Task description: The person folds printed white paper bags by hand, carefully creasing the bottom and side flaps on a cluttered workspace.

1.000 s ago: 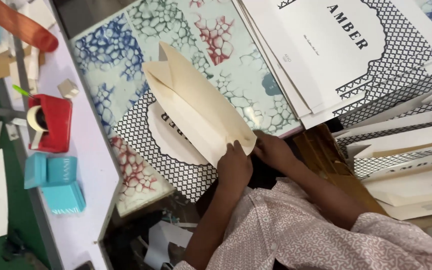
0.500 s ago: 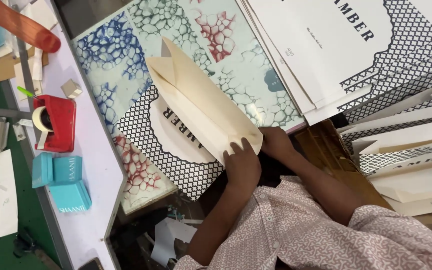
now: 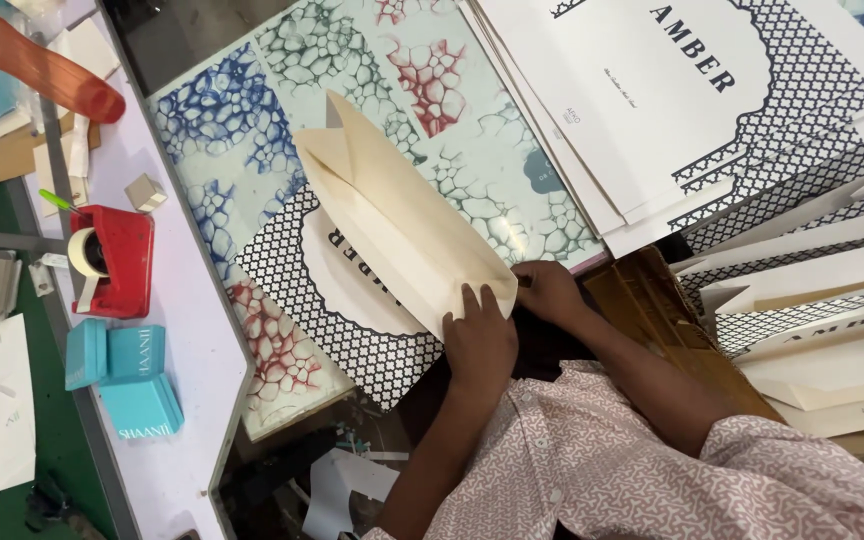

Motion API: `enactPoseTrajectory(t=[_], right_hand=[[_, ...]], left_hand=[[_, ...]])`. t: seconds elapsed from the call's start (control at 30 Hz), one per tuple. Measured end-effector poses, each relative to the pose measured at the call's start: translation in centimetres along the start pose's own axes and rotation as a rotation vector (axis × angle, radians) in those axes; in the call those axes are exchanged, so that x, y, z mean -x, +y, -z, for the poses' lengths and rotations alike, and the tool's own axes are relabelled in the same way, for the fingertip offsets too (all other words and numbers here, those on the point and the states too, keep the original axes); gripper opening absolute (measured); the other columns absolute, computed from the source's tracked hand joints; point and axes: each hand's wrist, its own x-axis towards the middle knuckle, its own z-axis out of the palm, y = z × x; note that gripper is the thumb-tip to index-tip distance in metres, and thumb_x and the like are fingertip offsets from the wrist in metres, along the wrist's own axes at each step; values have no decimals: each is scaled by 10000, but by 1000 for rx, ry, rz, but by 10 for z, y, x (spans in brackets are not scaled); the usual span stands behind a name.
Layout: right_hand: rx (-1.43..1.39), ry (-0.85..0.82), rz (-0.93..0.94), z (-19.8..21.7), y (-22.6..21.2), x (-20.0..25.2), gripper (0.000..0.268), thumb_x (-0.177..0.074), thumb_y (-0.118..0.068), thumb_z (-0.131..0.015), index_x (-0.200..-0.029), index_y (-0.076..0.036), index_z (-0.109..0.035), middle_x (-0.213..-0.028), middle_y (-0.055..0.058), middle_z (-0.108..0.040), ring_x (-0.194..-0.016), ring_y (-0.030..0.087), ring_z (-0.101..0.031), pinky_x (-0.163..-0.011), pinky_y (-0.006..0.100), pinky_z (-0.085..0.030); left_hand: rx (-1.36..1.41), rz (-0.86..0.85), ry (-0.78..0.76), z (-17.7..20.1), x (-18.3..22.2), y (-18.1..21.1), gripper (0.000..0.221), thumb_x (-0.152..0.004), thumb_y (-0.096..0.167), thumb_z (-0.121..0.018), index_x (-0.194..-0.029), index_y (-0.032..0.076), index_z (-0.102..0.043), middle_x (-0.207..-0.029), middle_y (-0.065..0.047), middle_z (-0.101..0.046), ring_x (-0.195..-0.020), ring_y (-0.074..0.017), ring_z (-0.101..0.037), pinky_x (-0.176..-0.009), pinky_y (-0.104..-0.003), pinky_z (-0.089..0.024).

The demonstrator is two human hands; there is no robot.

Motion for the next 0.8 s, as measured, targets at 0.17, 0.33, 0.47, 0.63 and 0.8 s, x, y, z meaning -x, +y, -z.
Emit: enactPoseTrajectory(t=[0.17,0.33,0.47,0.63,0.8], right_hand=[[36,-133,-11,12,8,-4,199,-862,-158,-742,-1051,-113,-783,-876,99,-768,-730,199,-716,-692,346,-559],[17,274,80,44,-46,27,368,-843,69,-594,-1154,-70,-733,-1123,140,-724,-851,270,-700,-762,371,-586],[71,291,455,56,-102,45,399,-817,110,-544,-1126,-80,-711,-1114,124,-723,-1023,280,-720,-868,359,-609],[436,-44,820,26,-68,30,372,-606,-115,-672,-953,12,-713,-999,171,-729,-919,359,-676,-872,430,-500],[870,-386,584,-3,-68,-3,136,-793,-224,-711,-728,-107,-729,-778,57,-722,-868,259,-638,-953,403,-445]], left_hand=[[-351,-151,178,-59,1,-5,579,-893,257,-627,-1350,-91,-543,-1415,-347,-541,-1209,-456,-652,-981,-564,-507],[-585,-150,-62,-71,-1,6,646,-933,231,-571,-1480,-102,-488,-1440,-383,-540,-1266,-476,-559,-840,-548,-536],[-421,-273,17,-44,-7,-8,592,-770,196,-620,-1347,68,-585,-1477,-169,-567,-1266,-467,-619,-641,-526,-553],[147,-408,96,-77,-11,-88,388,-834,206,-657,-1133,-39,-689,-1218,-290,-671,-832,-348,-708,-748,-463,-577],[-194,-342,-53,10,-1,-43,109,-853,154,-626,-819,64,-677,-746,-132,-691,-707,-317,-699,-1063,-564,-396]])
